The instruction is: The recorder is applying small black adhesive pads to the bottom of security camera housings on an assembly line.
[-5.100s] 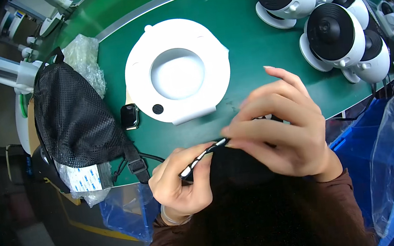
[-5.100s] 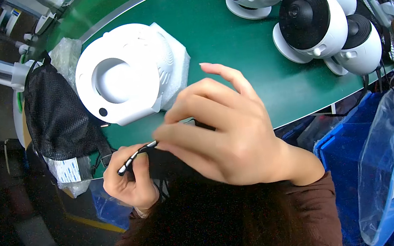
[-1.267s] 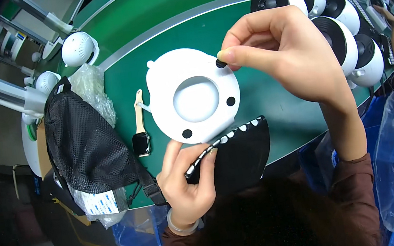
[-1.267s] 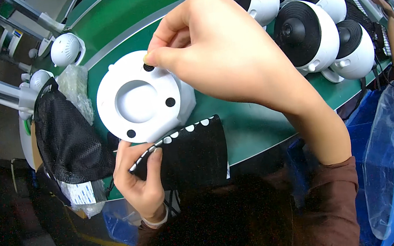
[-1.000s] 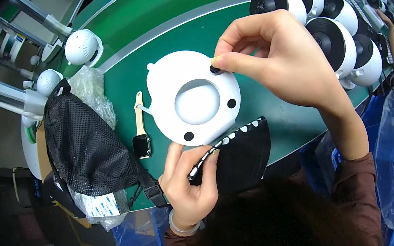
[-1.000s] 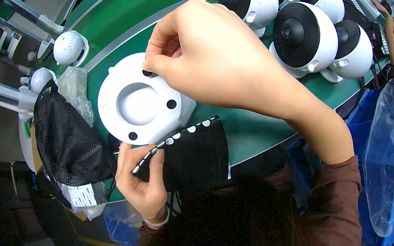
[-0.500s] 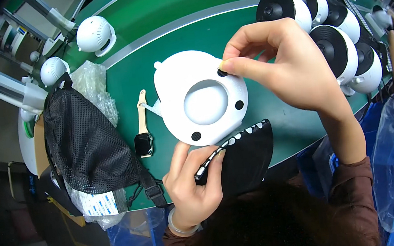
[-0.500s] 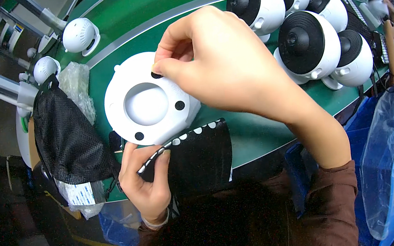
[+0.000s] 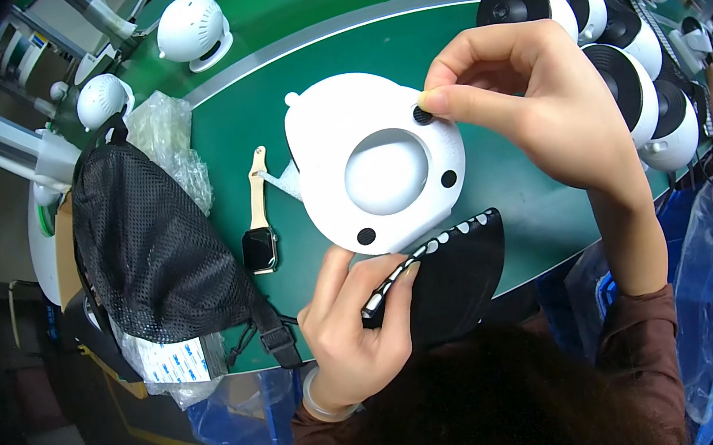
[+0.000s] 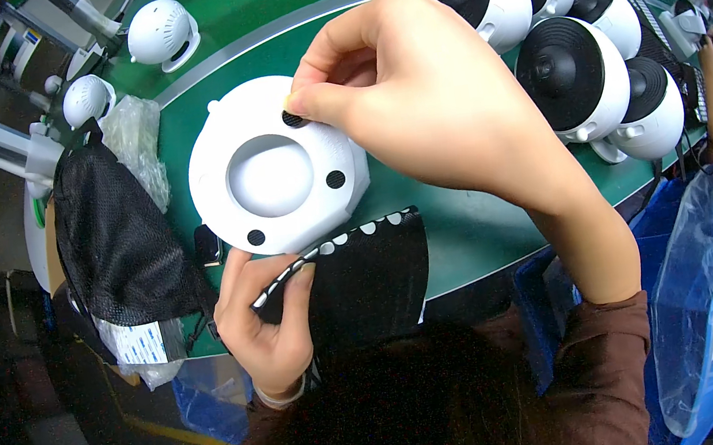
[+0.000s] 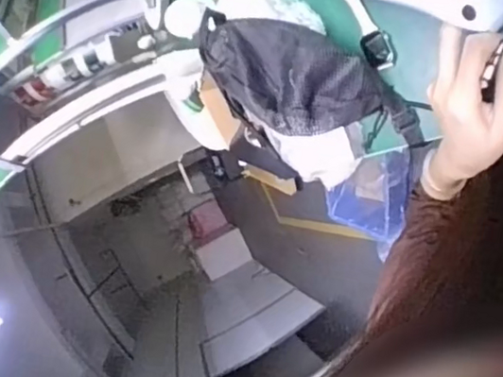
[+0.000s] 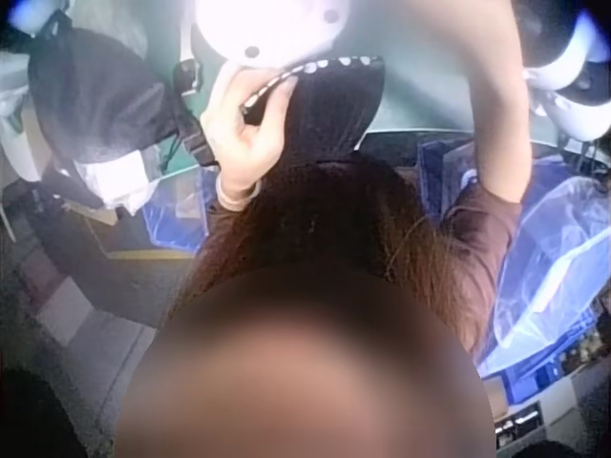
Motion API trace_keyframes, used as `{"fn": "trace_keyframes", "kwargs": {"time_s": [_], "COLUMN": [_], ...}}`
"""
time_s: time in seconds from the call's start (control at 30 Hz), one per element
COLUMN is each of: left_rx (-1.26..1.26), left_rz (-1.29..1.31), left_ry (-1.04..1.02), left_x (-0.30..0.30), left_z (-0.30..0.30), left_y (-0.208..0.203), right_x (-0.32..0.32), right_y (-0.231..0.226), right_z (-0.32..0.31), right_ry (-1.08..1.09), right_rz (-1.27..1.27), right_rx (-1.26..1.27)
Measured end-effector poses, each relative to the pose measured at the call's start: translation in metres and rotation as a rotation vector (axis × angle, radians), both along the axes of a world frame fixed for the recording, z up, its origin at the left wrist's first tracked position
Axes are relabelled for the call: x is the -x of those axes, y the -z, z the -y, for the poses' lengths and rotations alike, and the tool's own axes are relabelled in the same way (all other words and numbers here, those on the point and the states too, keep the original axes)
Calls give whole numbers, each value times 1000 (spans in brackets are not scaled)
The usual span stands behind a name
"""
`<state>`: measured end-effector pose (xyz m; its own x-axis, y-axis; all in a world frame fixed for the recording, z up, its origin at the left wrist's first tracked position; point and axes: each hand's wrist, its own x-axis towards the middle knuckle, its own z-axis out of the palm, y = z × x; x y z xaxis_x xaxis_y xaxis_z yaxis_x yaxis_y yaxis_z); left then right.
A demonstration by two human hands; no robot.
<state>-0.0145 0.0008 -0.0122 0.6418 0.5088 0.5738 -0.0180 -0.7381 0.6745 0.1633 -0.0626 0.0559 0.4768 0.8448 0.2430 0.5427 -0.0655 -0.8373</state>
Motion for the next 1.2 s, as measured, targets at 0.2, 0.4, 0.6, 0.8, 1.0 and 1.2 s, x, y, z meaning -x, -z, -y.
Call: {"fn": "trace_keyframes", "kwargs": {"time_s": [0.2, 0.4, 0.6, 0.8, 1.0, 1.2], "left_rx": [-4, 11, 6, 11, -3, -3], "left_rz": [3, 10, 10, 7, 6, 9], "left_ry": [0, 7, 22, 11, 13, 13], "left_x": [0, 0, -1, 0, -1, -1], "left_z": [0, -1, -1, -2, -2, -2], "left_y": [0, 1, 1, 2, 1, 1], "right_x": [5, 5, 5, 6, 7, 7], "right_y": [0, 2, 0, 3, 4, 0], "right_z": [0, 1, 1, -2, 0, 0], "right_ry": [39, 26, 21, 16, 24, 26], "right_rz": [126, 115, 52, 93, 144, 217], "right_rx": [-3, -36, -24, -54, -81, 16]}}
